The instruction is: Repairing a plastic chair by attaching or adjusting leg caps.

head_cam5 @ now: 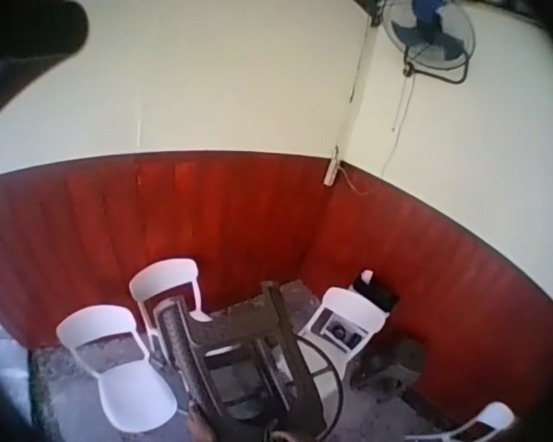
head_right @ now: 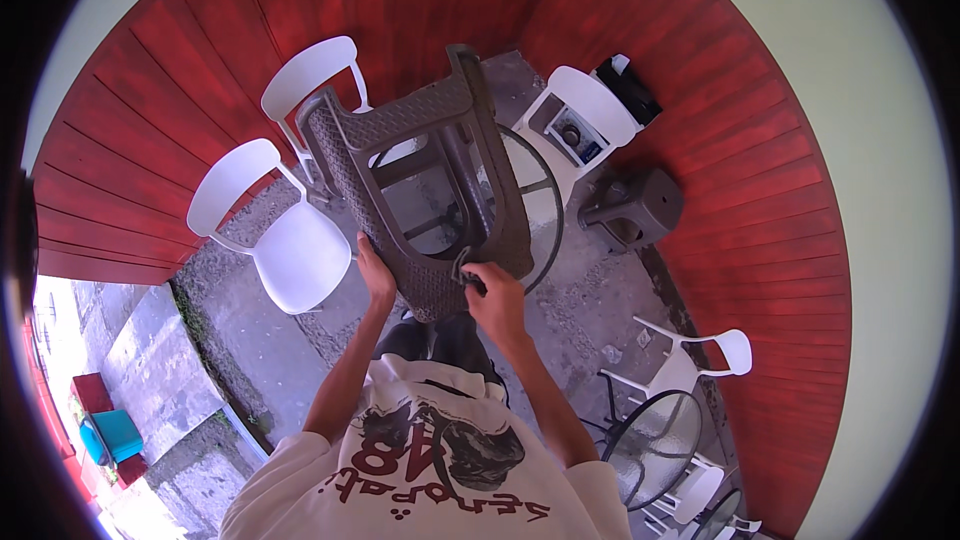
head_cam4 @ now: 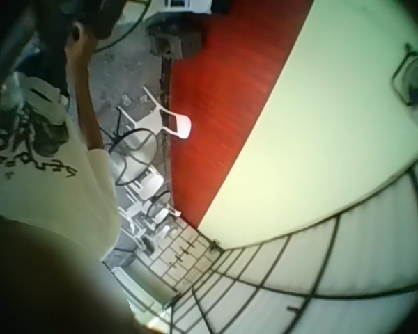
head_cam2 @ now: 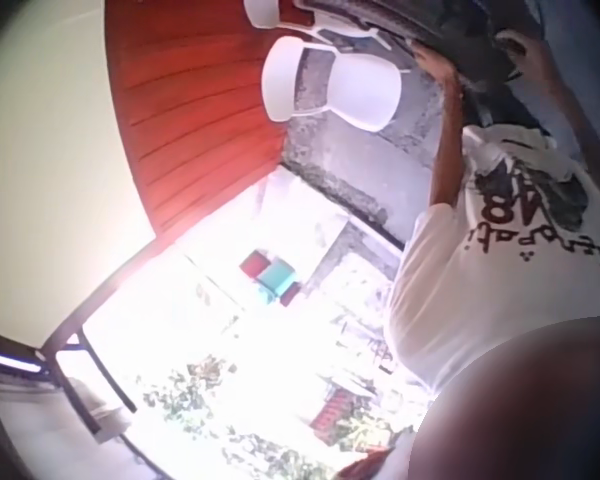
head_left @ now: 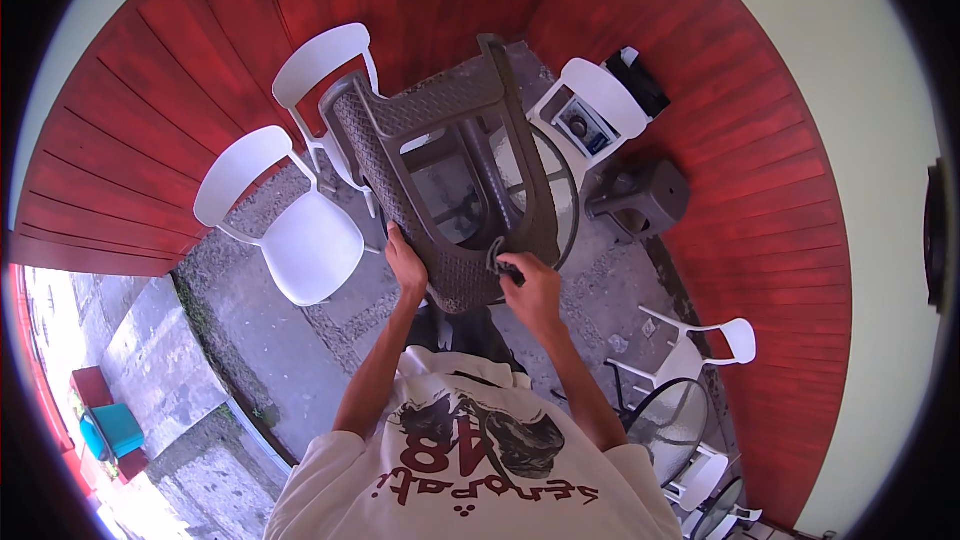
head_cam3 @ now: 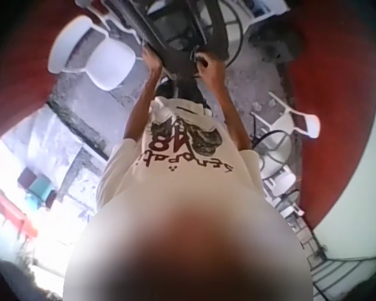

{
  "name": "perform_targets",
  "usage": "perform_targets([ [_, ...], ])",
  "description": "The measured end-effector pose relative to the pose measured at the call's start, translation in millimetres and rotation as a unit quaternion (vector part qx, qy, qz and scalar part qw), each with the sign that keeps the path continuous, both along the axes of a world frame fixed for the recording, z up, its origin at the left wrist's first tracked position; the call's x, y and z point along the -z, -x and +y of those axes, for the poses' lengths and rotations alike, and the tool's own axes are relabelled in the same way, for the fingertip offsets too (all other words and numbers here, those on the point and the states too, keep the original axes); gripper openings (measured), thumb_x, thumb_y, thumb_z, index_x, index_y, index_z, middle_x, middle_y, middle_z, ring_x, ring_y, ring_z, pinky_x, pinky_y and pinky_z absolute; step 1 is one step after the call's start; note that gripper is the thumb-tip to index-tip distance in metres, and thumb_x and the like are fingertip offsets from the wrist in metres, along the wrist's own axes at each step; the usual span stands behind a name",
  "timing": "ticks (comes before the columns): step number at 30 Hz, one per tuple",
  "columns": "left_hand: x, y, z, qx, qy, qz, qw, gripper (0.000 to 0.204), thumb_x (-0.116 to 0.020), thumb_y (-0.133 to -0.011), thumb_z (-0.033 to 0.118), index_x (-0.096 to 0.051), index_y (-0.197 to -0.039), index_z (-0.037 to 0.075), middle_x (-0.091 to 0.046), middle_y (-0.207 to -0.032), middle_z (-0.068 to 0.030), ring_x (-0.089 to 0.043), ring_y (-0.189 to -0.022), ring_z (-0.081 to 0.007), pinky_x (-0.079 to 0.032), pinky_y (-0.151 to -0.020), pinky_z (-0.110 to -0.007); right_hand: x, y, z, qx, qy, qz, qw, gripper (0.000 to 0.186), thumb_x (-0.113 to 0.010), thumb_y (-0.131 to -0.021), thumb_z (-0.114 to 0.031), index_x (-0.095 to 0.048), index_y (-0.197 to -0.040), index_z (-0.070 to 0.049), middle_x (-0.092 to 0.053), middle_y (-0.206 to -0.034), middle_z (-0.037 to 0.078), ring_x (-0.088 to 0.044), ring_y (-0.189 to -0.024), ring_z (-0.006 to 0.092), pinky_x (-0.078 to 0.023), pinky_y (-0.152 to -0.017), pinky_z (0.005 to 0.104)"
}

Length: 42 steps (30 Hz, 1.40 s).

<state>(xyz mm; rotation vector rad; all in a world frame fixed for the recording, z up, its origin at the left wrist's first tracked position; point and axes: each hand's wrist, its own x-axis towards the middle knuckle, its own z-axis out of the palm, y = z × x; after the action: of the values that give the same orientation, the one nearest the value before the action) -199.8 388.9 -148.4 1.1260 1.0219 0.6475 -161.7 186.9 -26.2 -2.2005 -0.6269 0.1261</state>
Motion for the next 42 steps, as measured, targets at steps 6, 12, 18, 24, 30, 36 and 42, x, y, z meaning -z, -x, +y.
perform_targets([
  [6,-13.7,-2.0,-3.6,0.012,-0.007,0.017,1.000,0.080,-0.033,-0.109,0.057,-0.060,-0.122,-0.018,-0.070,-0.109,-0.0223,-0.064,-0.099,-0.0285,-0.046,-0.097,-0.040,2.2,4.6,6.7,-0.097,-0.054,0.188,0.976,0.028,-0.074,-0.080,-0.002,-0.073,-0.108,-0.001,-0.076,-0.100,0.017,-0.075,-0.089,0.0256,-0.056,-0.081,0.0330],
  [12,-9.4,0.2,-4.4,0.031,-0.014,0.035,0.999,0.080,-0.032,-0.109,0.059,-0.057,-0.131,-0.014,-0.066,-0.122,-0.0223,-0.061,-0.112,-0.0293,-0.042,-0.104,-0.039,-5.2,-72.3,-37.8,0.101,-0.024,-0.026,0.994,0.029,-0.073,-0.078,0.002,-0.073,-0.107,-0.002,-0.074,-0.096,0.018,-0.075,-0.088,0.0300,-0.057,-0.079,0.0365],
  [18,2.0,-5.5,-5.3,-0.006,-0.021,0.011,1.000,0.081,-0.034,-0.108,0.059,-0.060,-0.119,-0.017,-0.070,-0.107,-0.0247,-0.062,-0.097,-0.0297,-0.045,-0.096,-0.040,-0.9,-25.5,-5.9,0.018,-0.008,-0.032,0.999,0.031,-0.073,-0.076,0.006,-0.073,-0.106,-0.001,-0.075,-0.095,0.015,-0.074,-0.084,0.0281,-0.058,-0.076,0.0356],
  [24,-19.0,-12.9,-13.0,0.026,-0.024,0.031,0.999,0.079,-0.032,-0.109,0.057,-0.061,-0.117,-0.016,-0.070,-0.102,-0.0241,-0.062,-0.094,-0.0289,-0.046,-0.093,-0.041,5.4,-27.0,-4.1,-0.034,-0.089,0.183,0.978,0.028,-0.075,-0.079,0.002,-0.073,-0.107,0.000,-0.075,-0.089,0.012,-0.072,-0.079,0.0148,-0.055,-0.073,0.0298],
  [30,-29.0,-15.8,-21.2,0.021,-0.044,0.037,0.998,0.073,-0.033,-0.111,0.052,-0.062,-0.117,-0.014,-0.069,-0.099,-0.0253,-0.063,-0.092,-0.0300,-0.046,-0.091,-0.042,2.2,-69.5,-50.3,0.160,0.031,-0.121,0.979,0.029,-0.071,-0.077,0.007,-0.073,-0.105,0.001,-0.074,-0.090,0.014,-0.073,-0.077,0.0210,-0.056,-0.072,0.0323],
  [36,-26.7,-20.3,-25.7,0.032,-0.064,0.036,0.997,0.068,-0.034,-0.111,0.051,-0.062,-0.124,-0.010,-0.070,-0.107,-0.0282,-0.067,-0.100,-0.0346,-0.046,-0.093,-0.041,-3.3,18.8,2.9,0.008,-0.022,0.006,1.000,0.027,-0.072,-0.077,0.003,-0.074,-0.103,-0.001,-0.074,-0.090,0.015,-0.073,-0.080,0.0238,-0.056,-0.074,0.0335],
  [42,-28.2,-22.8,-27.2,0.019,-0.084,0.055,0.995,0.066,-0.034,-0.111,0.049,-0.062,-0.123,-0.010,-0.070,-0.105,-0.0281,-0.066,-0.098,-0.0374,-0.047,-0.093,-0.042,-4.0,-15.2,-26.6,0.030,-0.038,0.083,0.995,0.025,-0.073,-0.078,0.003,-0.074,-0.103,0.000,-0.075,-0.090,0.013,-0.072,-0.078,0.0188,-0.055,-0.073,0.0322],
])
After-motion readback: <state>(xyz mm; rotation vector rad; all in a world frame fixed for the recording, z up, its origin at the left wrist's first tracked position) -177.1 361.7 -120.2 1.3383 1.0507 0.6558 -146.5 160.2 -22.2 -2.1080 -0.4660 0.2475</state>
